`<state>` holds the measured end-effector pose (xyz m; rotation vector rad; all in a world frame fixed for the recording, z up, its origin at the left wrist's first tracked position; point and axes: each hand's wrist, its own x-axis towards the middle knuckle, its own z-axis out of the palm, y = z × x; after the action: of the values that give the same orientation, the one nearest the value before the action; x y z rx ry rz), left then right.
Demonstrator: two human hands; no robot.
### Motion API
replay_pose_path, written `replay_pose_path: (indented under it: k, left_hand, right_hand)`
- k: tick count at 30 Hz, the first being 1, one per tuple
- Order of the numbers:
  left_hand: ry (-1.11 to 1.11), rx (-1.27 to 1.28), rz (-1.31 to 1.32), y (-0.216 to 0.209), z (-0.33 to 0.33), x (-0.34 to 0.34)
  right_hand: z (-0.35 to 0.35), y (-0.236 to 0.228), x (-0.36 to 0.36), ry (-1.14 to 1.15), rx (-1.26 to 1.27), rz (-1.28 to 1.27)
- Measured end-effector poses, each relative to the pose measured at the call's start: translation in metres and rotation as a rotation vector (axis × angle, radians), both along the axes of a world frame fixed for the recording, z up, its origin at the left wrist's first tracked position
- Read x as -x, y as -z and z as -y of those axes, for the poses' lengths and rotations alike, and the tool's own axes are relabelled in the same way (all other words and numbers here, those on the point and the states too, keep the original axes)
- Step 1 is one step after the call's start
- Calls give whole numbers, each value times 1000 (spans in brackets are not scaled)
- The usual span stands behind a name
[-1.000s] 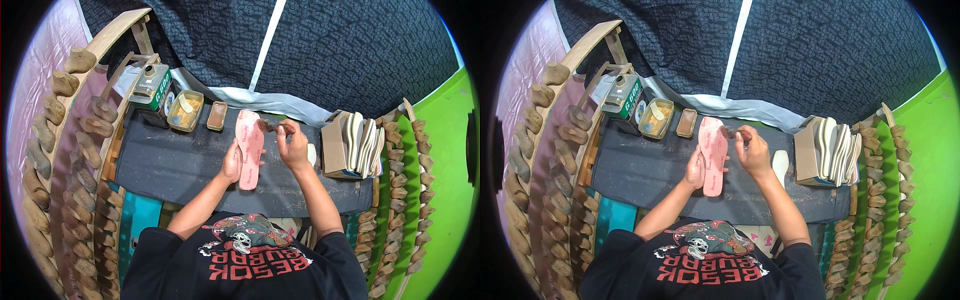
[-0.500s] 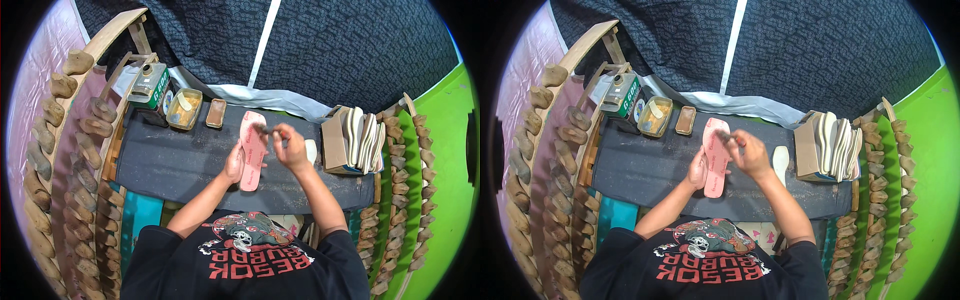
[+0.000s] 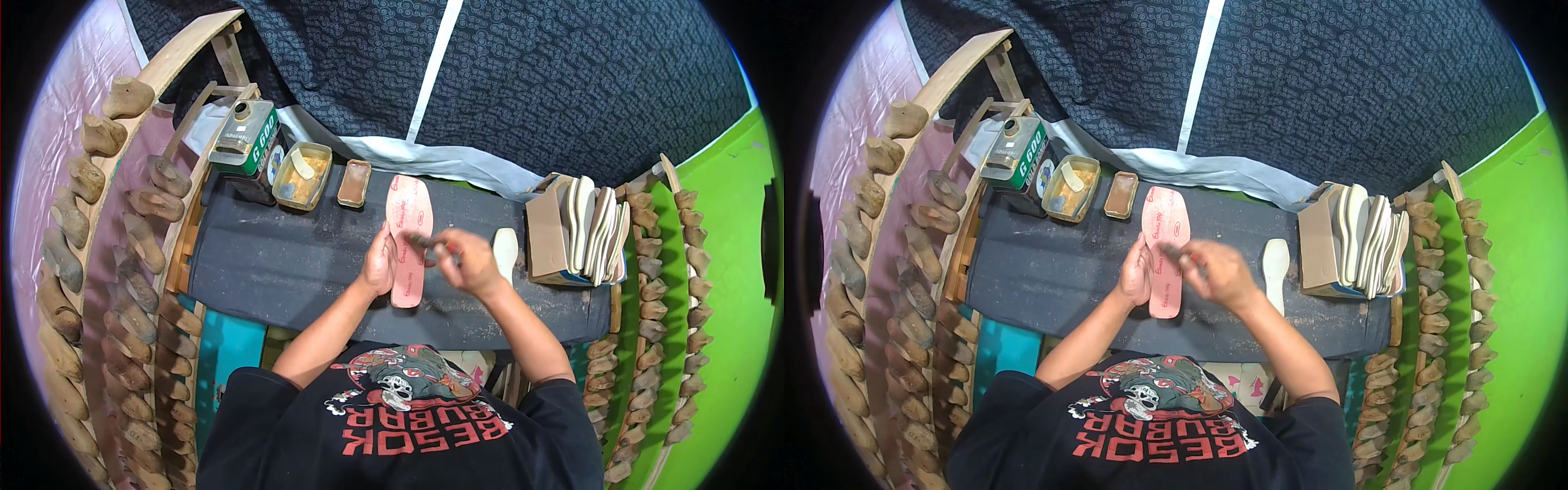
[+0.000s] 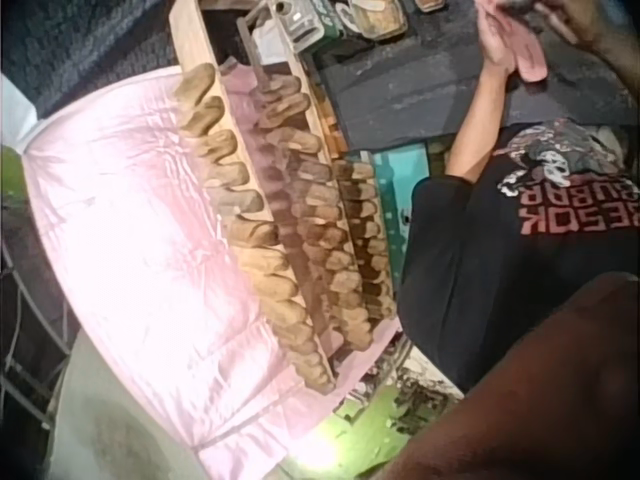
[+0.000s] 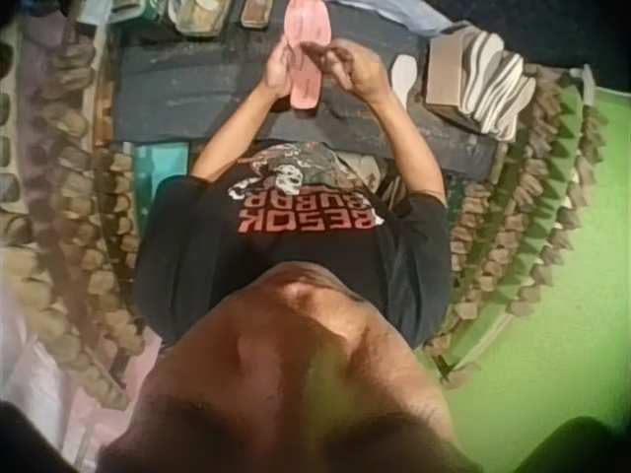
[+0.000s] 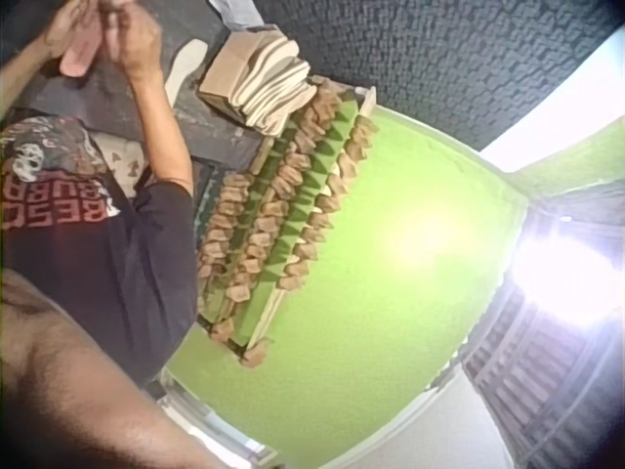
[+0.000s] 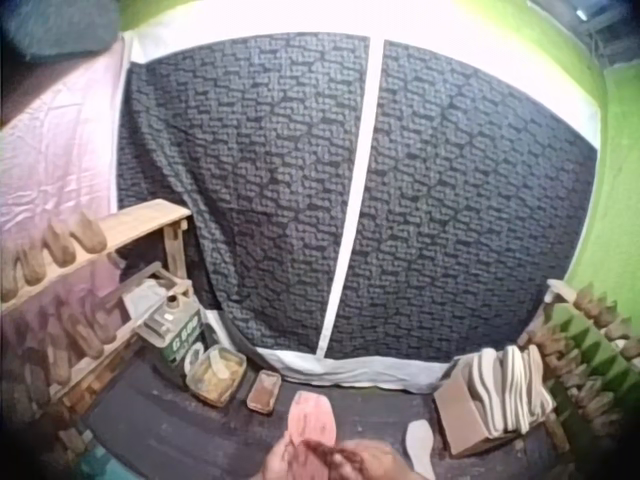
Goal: The person applies adhesive to shoe insoles using a brush, washes shoe components in a basket by hand, and takes additional insoles from a box to coat them.
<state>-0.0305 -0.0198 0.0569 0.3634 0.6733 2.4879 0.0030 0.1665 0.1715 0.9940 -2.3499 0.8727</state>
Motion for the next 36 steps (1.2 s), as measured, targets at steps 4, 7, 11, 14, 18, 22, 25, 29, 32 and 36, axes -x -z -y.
replay_pose_path:
  k: [4, 7, 11, 14, 18, 22, 25, 29, 32, 36]
  left_hand:
    - [16, -53, 68, -14, -6, -3]
    - [-16, -37, 70, -17, -10, -3]
    - [-32, -43, 94, -6, -6, 4]
    - [-99, 14, 61, -7, -4, 7]
    - [10, -115, 114, -18, -5, 4]
    - [-31, -91, 46, -6, -12, 3]
    - [-103, -75, -9, 13, -9, 9]
    - [-230, -30, 134, -11, -12, 7]
    - [-115, -76, 116, -6, -10, 9]
    - [-204, 31, -13, -7, -18, 6]
  right_hand:
    - [-12, -11, 15, 287, 87, -40]
    - [-11, -3, 11, 312, 63, -67]
    - [17, 12, -17, 12, 33, -49]
    - [16, 12, -18, 18, 46, 1]
    - [-6, 12, 10, 268, 157, -15]
    - [-12, 16, 17, 316, 177, -46]
    - [8, 13, -7, 171, 36, -93]
    - [21, 19, -25, 8, 53, -45]
    - [10, 21, -15, 187, 124, -1]
    - [5, 21, 0, 284, 200, -15]
